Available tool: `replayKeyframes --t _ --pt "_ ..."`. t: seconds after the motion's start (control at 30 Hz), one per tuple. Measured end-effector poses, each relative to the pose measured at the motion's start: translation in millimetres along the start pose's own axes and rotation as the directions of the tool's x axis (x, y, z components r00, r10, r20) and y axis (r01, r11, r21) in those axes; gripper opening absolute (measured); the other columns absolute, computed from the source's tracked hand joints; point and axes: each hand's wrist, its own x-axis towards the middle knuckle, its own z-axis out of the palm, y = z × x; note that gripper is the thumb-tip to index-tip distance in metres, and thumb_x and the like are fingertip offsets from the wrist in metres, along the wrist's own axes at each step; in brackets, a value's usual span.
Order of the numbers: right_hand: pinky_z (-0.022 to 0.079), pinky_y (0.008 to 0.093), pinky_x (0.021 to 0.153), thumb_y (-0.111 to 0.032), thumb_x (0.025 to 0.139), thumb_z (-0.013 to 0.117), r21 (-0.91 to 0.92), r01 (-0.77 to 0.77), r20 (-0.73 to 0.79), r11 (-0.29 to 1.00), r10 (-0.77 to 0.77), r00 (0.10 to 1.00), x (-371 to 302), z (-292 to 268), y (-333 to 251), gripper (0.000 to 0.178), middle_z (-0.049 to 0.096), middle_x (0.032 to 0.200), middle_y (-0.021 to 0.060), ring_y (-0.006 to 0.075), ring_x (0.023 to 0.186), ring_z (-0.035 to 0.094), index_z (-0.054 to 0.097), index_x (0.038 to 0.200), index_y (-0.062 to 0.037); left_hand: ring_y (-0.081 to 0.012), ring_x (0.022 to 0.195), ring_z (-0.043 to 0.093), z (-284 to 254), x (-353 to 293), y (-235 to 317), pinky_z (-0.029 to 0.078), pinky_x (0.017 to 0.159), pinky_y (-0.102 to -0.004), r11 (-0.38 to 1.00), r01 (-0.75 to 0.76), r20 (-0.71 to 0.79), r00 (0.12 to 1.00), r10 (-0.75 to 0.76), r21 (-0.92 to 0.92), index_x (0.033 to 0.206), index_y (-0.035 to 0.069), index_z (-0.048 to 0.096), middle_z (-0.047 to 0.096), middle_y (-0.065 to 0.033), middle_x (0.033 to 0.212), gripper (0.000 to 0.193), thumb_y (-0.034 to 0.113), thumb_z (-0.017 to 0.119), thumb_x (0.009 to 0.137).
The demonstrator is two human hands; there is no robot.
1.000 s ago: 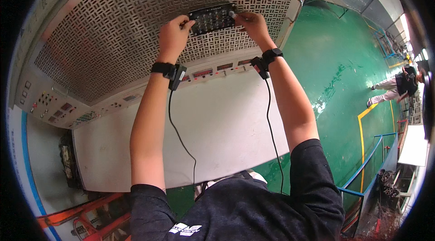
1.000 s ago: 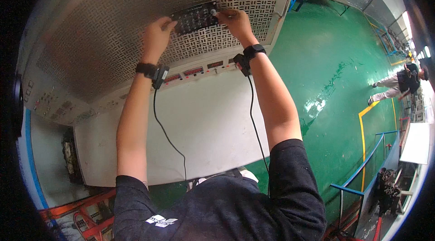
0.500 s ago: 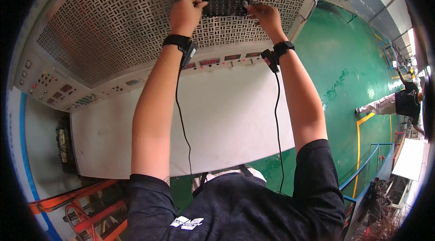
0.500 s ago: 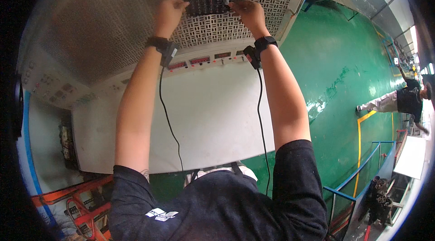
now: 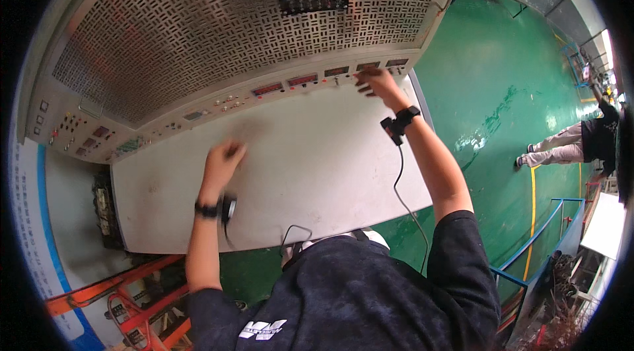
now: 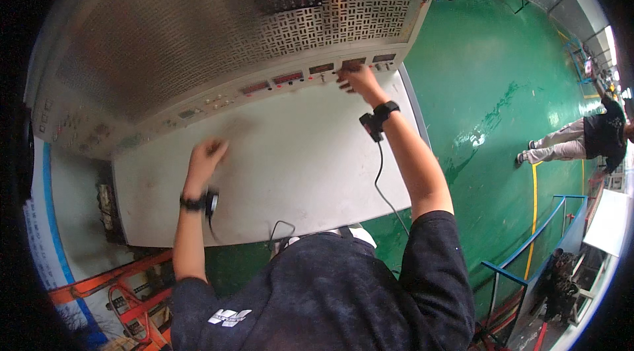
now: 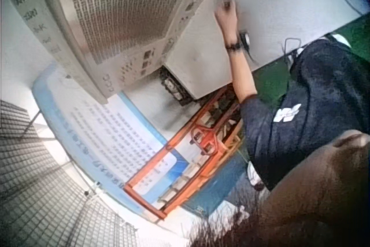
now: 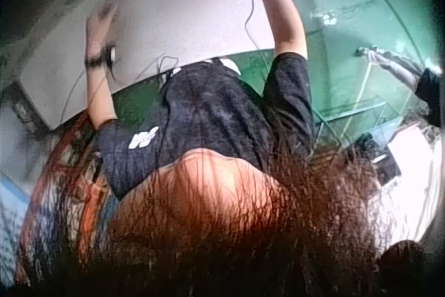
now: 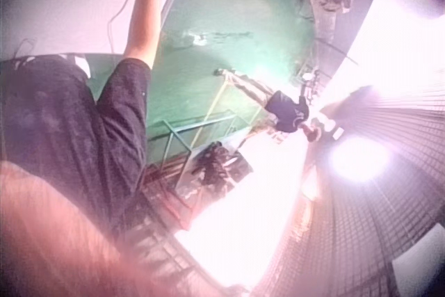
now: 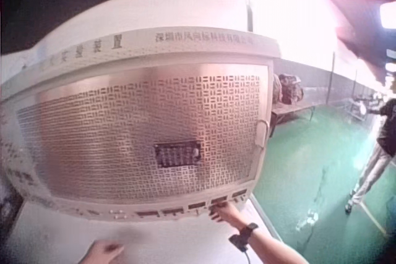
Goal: The person removes a circuit board from an electrical panel, turns it over with both hands to look at it, and presses it back into place. The person then rotates several knobs and operates switches on the control board while other people stand nearby.
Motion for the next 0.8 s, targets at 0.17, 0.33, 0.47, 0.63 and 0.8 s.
replayKeyframes --t 0.17,0.33,0.47,0.63,0.8 --pt "0.05 0.0285 0.062 -0.027 0.084 0.067 0.096 -0.148 -0.07 0.984 0.155 0.985 31.0 10.6 97.6 0.028 0.064 0.083 0.0028 0.0139 0.07 0.061 0.062 0.1 -0.0054 -0.0088 0.064 0.055 -24.4 -164.7 -116.0 0.041 0.054 -0.0234 0.842 0.417 -0.259 0.819 -0.512 -0.344 0.09 0.006 0.06 0.062 0.0002 0.076 0.015 0.02 0.06 0.089" --pt "0.052 0.0351 0.063 -0.033 0.081 0.069 -0.043 -0.106 -0.186 0.993 0.097 0.978 80.6 45.6 141.2 0.036 0.067 0.085 0.0082 0.0218 0.071 0.064 0.062 0.1 -0.0031 -0.0138 0.062 0.057 -27.1 -320.1 -210.8 0.04 0.047 -0.0243 0.498 0.39 -0.277 0.499 -0.821 -0.775 0.089 0.01 0.057 0.061 -0.0016 0.076 0.014 0.024 0.06 0.088" --pt "0.048 0.0479 0.071 -0.041 0.082 0.059 -0.485 0.067 -0.364 0.872 -0.271 0.891 92.8 74.3 144.7 0.041 0.064 0.089 0.023 0.0419 0.086 0.06 0.067 0.091 -0.0019 -0.0163 0.055 0.052 -4.8 -475.0 -268.7 0.03 0.035 -0.0287 0.313 0.631 -0.367 0.048 -0.929 -0.71 0.084 0.008 0.053 0.055 -0.0035 0.067 0.017 0.023 0.056 0.089" --pt "0.048 0.0496 0.07 -0.04 0.085 0.054 -0.527 0.018 -0.422 0.85 -0.28 0.863 99.8 79.6 143.0 0.04 0.063 0.083 0.0233 0.0444 0.081 0.059 0.067 0.084 -0.0024 -0.0178 0.047 0.045 40.3 -622.9 -279.2 0.031 0.038 -0.0309 0.038 0.636 -0.062 -0.016 -0.998 -0.771 0.08 0.007 0.051 0.05 -0.0049 0.063 0.017 0.021 0.053 0.09" --pt "0.052 0.0386 0.059 -0.033 0.091 0.051 0.244 -0.018 -0.234 0.97 0.077 0.969 107.9 69.9 148.0 0.033 0.067 0.077 0.0104 0.0267 0.069 0.066 0.064 0.09 -0.0035 -0.0168 0.05 0.046 97.4 -640.1 -287.7 0.034 0.041 -0.0302 -0.058 0.782 -0.008 -0.08 -0.997 -0.621 0.083 0.006 0.054 0.053 -0.0062 0.066 0.016 0.019 0.053 0.091"
